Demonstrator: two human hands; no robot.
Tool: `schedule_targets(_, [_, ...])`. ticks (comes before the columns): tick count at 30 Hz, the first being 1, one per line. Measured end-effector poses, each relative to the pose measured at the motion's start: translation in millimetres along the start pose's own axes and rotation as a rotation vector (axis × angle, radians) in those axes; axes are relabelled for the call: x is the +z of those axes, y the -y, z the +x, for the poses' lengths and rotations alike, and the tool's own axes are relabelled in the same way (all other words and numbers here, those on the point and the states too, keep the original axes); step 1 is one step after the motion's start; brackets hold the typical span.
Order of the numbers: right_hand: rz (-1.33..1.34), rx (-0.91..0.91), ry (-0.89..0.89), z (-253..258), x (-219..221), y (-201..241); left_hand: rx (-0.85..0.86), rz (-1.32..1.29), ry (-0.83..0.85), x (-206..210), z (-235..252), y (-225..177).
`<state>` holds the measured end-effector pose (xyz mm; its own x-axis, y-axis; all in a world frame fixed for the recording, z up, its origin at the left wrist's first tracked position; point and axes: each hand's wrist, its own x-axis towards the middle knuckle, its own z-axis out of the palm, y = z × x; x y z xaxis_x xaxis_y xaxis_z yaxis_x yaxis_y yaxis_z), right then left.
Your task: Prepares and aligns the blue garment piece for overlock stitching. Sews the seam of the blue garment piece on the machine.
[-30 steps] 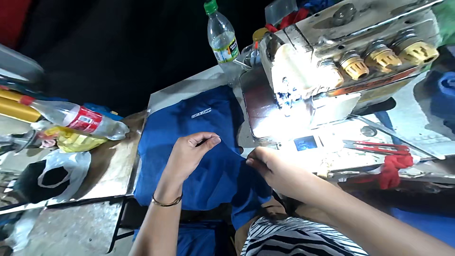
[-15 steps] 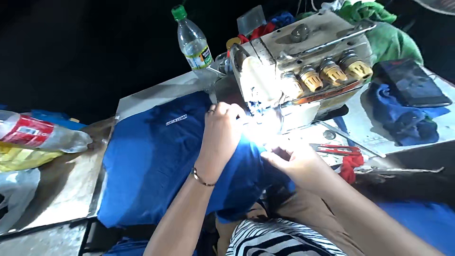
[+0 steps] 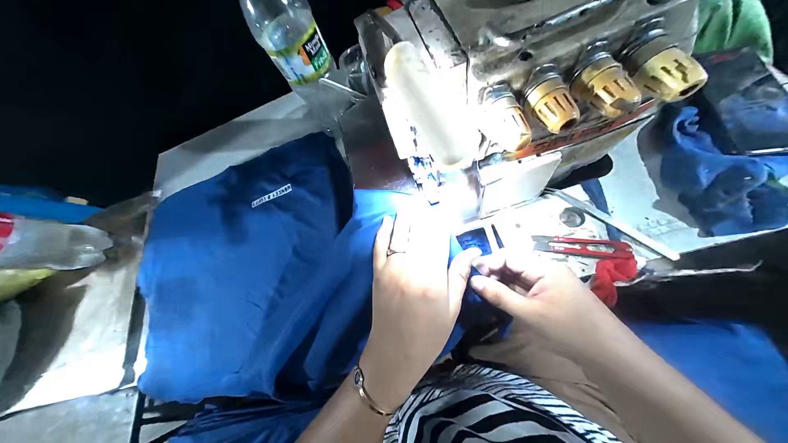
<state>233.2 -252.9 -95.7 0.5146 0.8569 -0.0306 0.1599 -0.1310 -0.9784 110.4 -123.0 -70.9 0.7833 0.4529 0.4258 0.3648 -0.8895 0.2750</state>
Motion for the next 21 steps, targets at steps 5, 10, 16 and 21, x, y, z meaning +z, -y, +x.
schedule_targets(5, [0.008,0.011,-0.023,9,0,3,-0.022,0.062,0.020,1,12,-6])
schedule_targets(10, [0.062,0.013,-0.043,15,4,-1,-0.041,0.161,0.005,5,18,-8])
schedule_targets(16, [0.040,-0.005,-0.032,13,4,3,0.005,-0.260,-0.144,-22,-15,17])
schedule_targets(21, [0.049,-0.006,-0.012,17,1,0,-0.660,-0.348,-1.093,-28,-140,86])
